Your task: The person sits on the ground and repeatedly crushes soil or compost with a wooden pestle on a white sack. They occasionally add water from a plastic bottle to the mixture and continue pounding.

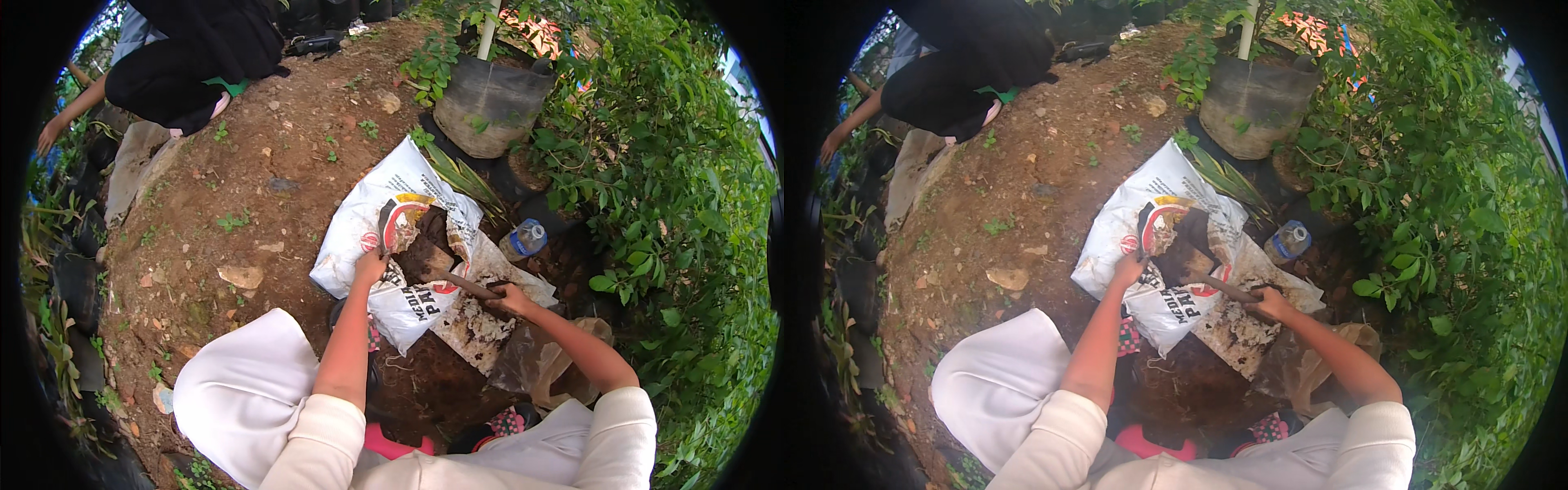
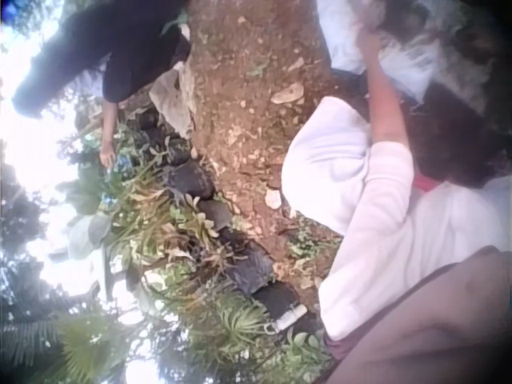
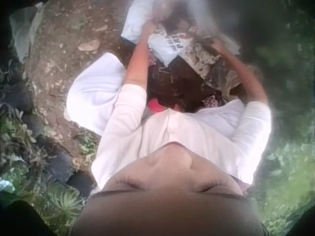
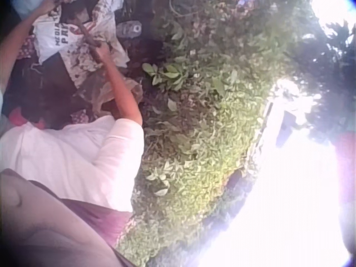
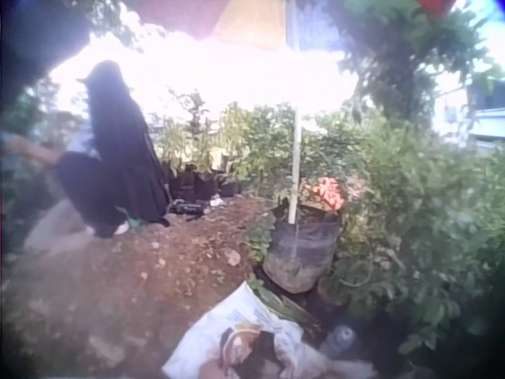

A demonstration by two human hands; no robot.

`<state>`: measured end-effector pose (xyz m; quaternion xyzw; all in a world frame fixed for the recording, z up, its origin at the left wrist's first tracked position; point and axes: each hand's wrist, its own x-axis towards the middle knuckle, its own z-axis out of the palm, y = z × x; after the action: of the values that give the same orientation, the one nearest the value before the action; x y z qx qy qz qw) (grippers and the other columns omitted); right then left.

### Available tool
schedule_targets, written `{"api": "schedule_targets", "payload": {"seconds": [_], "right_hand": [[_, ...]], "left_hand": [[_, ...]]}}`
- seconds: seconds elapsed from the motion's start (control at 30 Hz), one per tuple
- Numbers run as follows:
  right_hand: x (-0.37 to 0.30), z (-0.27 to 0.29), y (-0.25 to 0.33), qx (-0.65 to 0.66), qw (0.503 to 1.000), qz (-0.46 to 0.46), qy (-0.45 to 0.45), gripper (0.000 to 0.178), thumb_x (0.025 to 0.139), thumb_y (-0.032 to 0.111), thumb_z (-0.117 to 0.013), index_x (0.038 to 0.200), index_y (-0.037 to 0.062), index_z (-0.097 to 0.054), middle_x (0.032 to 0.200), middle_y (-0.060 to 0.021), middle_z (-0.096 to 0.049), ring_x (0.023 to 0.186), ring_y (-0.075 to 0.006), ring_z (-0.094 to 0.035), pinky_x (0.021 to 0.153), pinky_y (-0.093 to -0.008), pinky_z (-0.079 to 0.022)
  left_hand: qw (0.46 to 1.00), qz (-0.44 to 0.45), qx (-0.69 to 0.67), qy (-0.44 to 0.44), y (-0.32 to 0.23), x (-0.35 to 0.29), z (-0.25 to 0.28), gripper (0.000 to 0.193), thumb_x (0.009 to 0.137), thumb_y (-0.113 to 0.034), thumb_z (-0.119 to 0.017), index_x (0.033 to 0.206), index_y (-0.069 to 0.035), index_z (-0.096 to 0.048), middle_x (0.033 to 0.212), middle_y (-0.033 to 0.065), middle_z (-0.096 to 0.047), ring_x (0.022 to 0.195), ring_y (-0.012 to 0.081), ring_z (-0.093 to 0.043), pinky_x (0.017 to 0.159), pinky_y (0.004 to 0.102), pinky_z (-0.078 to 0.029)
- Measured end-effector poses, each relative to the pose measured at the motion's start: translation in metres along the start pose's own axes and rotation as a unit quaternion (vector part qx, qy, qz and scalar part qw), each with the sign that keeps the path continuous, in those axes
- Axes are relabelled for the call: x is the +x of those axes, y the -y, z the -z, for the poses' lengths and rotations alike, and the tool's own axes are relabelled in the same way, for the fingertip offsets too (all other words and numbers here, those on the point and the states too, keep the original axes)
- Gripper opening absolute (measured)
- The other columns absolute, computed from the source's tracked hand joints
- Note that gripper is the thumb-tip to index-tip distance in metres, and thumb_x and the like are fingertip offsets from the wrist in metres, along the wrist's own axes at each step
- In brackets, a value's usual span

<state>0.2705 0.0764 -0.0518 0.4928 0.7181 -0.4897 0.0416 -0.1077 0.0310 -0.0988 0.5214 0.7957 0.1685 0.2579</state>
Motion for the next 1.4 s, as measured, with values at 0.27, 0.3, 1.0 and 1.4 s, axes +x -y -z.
{"api": "schedule_targets", "payload": {"seconds": [0.27,0.3,1.0,1.4], "right_hand": [[-0.021,0.019,0.015,0.057,0.997,-0.051,0.008,0.038,0.074,0.028,-0.071,0.099,0.0004,-0.064,0.065,-0.0045,-0.059,0.055,-0.012,-0.053,0.053,-0.0292,-0.042],[-0.02,0.025,0.014,0.065,0.996,-0.059,0.016,0.039,0.074,0.028,-0.07,0.1,0.001,-0.065,0.067,-0.0045,-0.06,0.057,-0.0118,-0.054,0.055,-0.0289,-0.043],[-0.174,0.044,-0.049,-0.146,0.933,-0.091,-0.317,0.042,0.074,0.034,-0.061,0.111,0.015,-0.062,0.085,-0.0213,-0.065,0.082,-0.0349,-0.062,0.074,-0.0424,-0.049],[-0.165,0.046,-0.096,-0.412,0.879,-0.023,-0.24,0.042,0.068,0.009,-0.062,0.11,0.0077,-0.061,0.089,-0.0125,-0.058,0.074,-0.0304,-0.061,0.06,-0.0388,-0.051]], "left_hand": [[1.0,-0.004,0.008,0.0,0.002,0.004,-0.005,0.039,0.085,-0.037,-0.048,0.104,-0.004,-0.056,0.1,0.0196,-0.062,0.096,0.0352,-0.058,0.084,0.0445,-0.042],[1.0,-0.006,0.005,0.002,0.001,0.005,-0.005,0.039,0.085,-0.037,-0.049,0.105,-0.004,-0.056,0.1,0.0197,-0.062,0.096,0.0351,-0.058,0.084,0.0445,-0.042],[0.991,0.08,0.073,-0.078,-0.035,-0.019,-0.015,0.037,0.081,-0.033,-0.052,0.103,-0.003,-0.056,0.11,0.0137,-0.056,0.104,0.0302,-0.052,0.09,0.0468,-0.034],[0.902,-0.374,0.093,-0.195,-0.103,-0.114,-0.101,0.041,0.073,-0.012,-0.059,0.113,-0.01,-0.053,0.121,0.0071,-0.05,0.119,0.0261,-0.042,0.098,0.0468,-0.03]]}}
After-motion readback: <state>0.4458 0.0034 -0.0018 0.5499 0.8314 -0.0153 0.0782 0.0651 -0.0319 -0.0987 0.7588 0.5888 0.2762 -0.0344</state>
